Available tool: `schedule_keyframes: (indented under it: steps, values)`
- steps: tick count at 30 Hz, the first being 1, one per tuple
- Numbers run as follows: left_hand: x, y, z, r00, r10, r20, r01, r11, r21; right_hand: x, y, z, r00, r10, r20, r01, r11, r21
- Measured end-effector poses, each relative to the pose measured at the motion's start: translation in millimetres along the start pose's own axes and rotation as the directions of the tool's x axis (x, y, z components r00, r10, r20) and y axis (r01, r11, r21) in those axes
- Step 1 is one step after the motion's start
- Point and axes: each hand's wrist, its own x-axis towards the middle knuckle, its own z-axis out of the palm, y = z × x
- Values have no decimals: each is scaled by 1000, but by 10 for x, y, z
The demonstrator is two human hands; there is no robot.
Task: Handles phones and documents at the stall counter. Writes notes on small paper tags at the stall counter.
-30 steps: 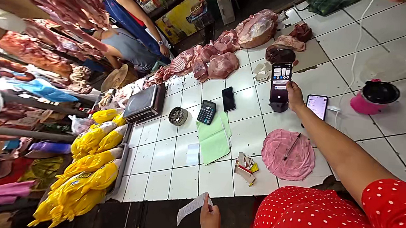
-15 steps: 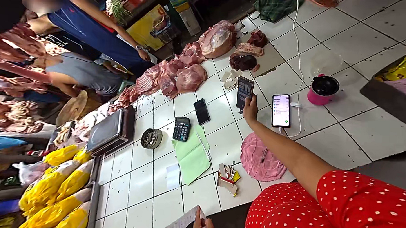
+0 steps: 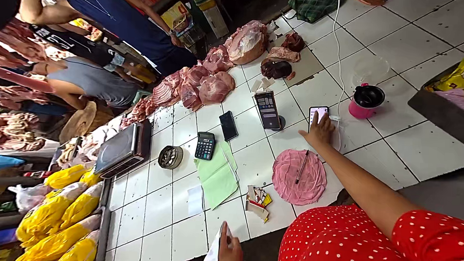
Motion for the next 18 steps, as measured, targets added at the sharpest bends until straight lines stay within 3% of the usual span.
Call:
schedule_keyframes:
  steps: [3, 7, 9, 11, 12, 14, 16, 18]
  values:
    - [320, 419, 85, 981, 184, 66, -187, 981, 51, -120, 127, -39, 987, 135, 91, -123, 983, -133]
    - [774, 901, 136, 866, 439, 239, -482, 860, 168, 56, 91, -222, 965, 225, 133, -209, 970, -128]
    - [965, 1136, 105, 790, 472, 391, -579, 783, 225, 162, 142, -235, 953, 255, 163, -242, 966, -93]
    - [1142, 1369, 38, 707, 383, 595, -640, 705, 306, 207, 217, -285, 946, 219, 240, -251, 962, 112]
    - [1244, 1457, 9, 670, 325, 668, -663, 668, 340, 195, 237, -309, 942, 173, 287, -259, 920, 295]
    - [1452, 1555, -10, 636, 274, 721, -683, 635, 360, 48, 196, -425, 924, 33, 380, -299, 680, 669]
    - [1664, 1595, -9, 663, 249, 706, -638, 680, 360, -189, 110, -595, 882, -129, 453, -358, 441, 823]
    - [1857, 1590, 41, 729, 245, 639, -546, 771, 327, -482, -7, -760, 857, -258, 447, -376, 280, 883]
